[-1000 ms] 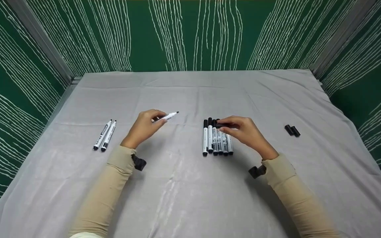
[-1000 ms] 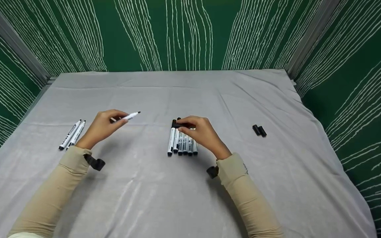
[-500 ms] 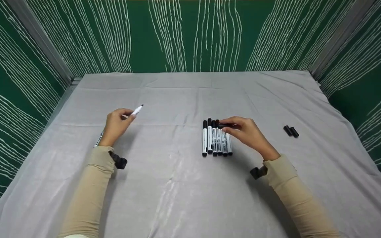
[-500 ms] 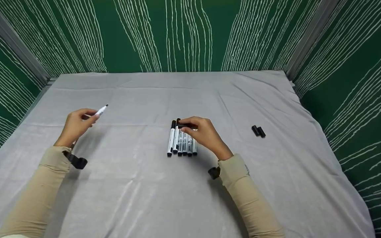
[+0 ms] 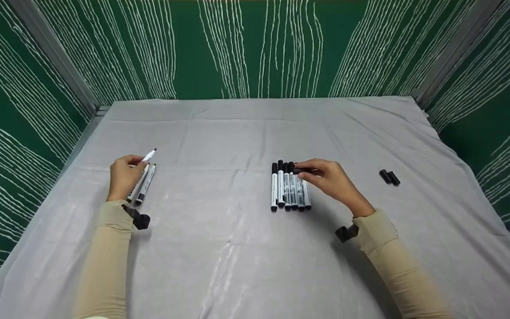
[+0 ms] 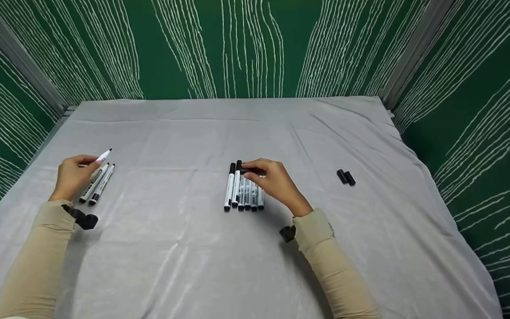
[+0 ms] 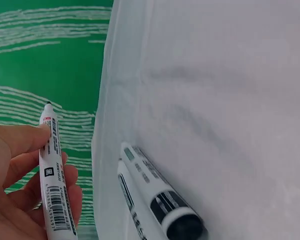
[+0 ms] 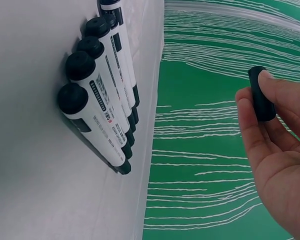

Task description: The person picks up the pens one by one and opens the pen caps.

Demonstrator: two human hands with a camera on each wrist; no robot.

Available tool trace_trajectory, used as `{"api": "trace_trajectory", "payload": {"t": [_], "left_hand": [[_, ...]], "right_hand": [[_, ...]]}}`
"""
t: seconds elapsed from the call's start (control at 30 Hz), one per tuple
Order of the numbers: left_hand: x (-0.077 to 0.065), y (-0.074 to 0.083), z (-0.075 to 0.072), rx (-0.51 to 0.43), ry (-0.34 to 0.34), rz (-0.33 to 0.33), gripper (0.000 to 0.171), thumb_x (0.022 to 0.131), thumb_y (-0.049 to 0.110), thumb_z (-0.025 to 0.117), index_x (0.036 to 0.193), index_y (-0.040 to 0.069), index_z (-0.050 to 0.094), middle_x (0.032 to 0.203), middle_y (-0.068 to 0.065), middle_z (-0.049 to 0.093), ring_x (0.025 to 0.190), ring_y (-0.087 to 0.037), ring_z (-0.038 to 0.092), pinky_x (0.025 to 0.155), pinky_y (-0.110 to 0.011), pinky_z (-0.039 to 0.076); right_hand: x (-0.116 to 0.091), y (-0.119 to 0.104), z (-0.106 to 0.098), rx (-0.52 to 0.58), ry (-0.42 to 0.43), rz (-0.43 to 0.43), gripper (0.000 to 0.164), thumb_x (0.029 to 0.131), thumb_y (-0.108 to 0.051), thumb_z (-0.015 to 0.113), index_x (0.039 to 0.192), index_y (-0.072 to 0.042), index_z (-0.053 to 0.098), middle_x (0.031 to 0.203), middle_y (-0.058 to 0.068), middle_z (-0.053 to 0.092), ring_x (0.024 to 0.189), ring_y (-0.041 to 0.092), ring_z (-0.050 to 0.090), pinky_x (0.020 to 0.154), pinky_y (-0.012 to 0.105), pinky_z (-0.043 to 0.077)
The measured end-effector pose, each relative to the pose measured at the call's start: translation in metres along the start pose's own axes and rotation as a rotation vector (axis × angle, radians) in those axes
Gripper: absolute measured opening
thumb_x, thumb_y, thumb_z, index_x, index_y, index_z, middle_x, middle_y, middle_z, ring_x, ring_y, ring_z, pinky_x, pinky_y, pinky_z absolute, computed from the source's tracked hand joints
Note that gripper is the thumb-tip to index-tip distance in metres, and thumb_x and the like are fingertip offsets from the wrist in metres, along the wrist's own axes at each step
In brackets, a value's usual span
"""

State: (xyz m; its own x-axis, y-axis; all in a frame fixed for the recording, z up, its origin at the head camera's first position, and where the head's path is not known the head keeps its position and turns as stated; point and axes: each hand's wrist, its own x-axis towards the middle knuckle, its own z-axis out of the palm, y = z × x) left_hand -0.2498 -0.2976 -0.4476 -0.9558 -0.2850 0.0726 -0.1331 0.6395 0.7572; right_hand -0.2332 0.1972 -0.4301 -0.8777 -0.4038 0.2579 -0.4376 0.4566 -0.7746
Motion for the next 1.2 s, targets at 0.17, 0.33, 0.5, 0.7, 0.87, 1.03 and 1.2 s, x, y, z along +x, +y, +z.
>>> {"api": "trace_trajectory", "payload": {"t": [0.17, 0.33, 0.5, 0.7, 0.87, 1.03, 1.2], "left_hand": [[-0.001, -0.011, -0.004, -0.003, 0.023, -0.076, 0.03, 0.094, 0.012, 0.055, 0.116, -0.007, 0.064, 0.108, -0.021, 0.062, 0.086, -0.02, 0.054, 0.069, -0.019, 0.041], [-0.001, -0.019, -0.006, 0.009, 0.019, -0.117, 0.032, 0.095, 0.011, 0.051, 0.118, -0.009, 0.062, 0.111, -0.024, 0.06, 0.094, -0.026, 0.054, 0.077, -0.027, 0.042], [0.0, -0.026, -0.007, 0.028, 0.012, -0.13, 0.032, 0.094, 0.008, 0.048, 0.117, -0.011, 0.062, 0.108, -0.025, 0.061, 0.094, -0.029, 0.054, 0.079, -0.031, 0.042], [-0.001, -0.032, -0.006, 0.056, -0.036, -0.169, 0.033, 0.095, 0.009, 0.048, 0.118, -0.012, 0.06, 0.111, -0.027, 0.06, 0.096, -0.029, 0.055, 0.081, -0.034, 0.043], [-0.003, -0.033, -0.004, 0.086, -0.044, -0.168, 0.033, 0.095, 0.009, 0.048, 0.117, -0.012, 0.06, 0.112, -0.03, 0.061, 0.098, -0.033, 0.057, 0.086, -0.041, 0.045], [-0.001, -0.036, -0.003, 0.099, -0.051, -0.153, 0.032, 0.094, 0.009, 0.048, 0.114, -0.013, 0.061, 0.111, -0.031, 0.061, 0.099, -0.035, 0.057, 0.088, -0.043, 0.045], [-0.001, -0.04, -0.002, 0.116, -0.07, -0.166, 0.033, 0.094, 0.01, 0.049, 0.114, -0.012, 0.061, 0.108, -0.028, 0.061, 0.093, -0.031, 0.056, 0.077, -0.034, 0.044]], "right_hand": [[-0.003, 0.003, -0.002, -0.009, -0.002, 0.011, 0.029, 0.088, -0.013, 0.068, 0.116, -0.005, 0.069, 0.115, 0.012, 0.069, 0.099, 0.024, 0.067, 0.083, 0.017, 0.051], [-0.004, 0.004, -0.001, -0.004, -0.005, 0.016, 0.03, 0.089, -0.013, 0.067, 0.117, -0.002, 0.068, 0.115, 0.013, 0.068, 0.098, 0.026, 0.067, 0.082, 0.016, 0.051], [-0.003, 0.003, 0.0, -0.012, -0.001, 0.03, 0.03, 0.088, -0.011, 0.067, 0.116, 0.0, 0.068, 0.115, 0.014, 0.068, 0.098, 0.026, 0.067, 0.082, 0.014, 0.05], [-0.004, 0.007, 0.001, 0.0, -0.004, 0.045, 0.029, 0.088, -0.01, 0.067, 0.116, 0.0, 0.068, 0.114, 0.015, 0.069, 0.097, 0.027, 0.066, 0.082, 0.014, 0.05], [-0.006, 0.008, 0.0, 0.012, -0.016, 0.073, 0.03, 0.089, -0.012, 0.067, 0.117, -0.002, 0.068, 0.116, 0.014, 0.068, 0.098, 0.027, 0.067, 0.082, 0.018, 0.051], [-0.008, 0.008, -0.001, 0.006, -0.024, 0.081, 0.031, 0.09, -0.015, 0.066, 0.119, -0.004, 0.067, 0.117, 0.014, 0.067, 0.099, 0.025, 0.067, 0.084, 0.021, 0.051], [-0.007, 0.008, 0.001, -0.016, -0.029, 0.091, 0.03, 0.091, -0.011, 0.065, 0.119, -0.001, 0.067, 0.116, 0.017, 0.067, 0.1, 0.028, 0.066, 0.083, 0.016, 0.05]]}}
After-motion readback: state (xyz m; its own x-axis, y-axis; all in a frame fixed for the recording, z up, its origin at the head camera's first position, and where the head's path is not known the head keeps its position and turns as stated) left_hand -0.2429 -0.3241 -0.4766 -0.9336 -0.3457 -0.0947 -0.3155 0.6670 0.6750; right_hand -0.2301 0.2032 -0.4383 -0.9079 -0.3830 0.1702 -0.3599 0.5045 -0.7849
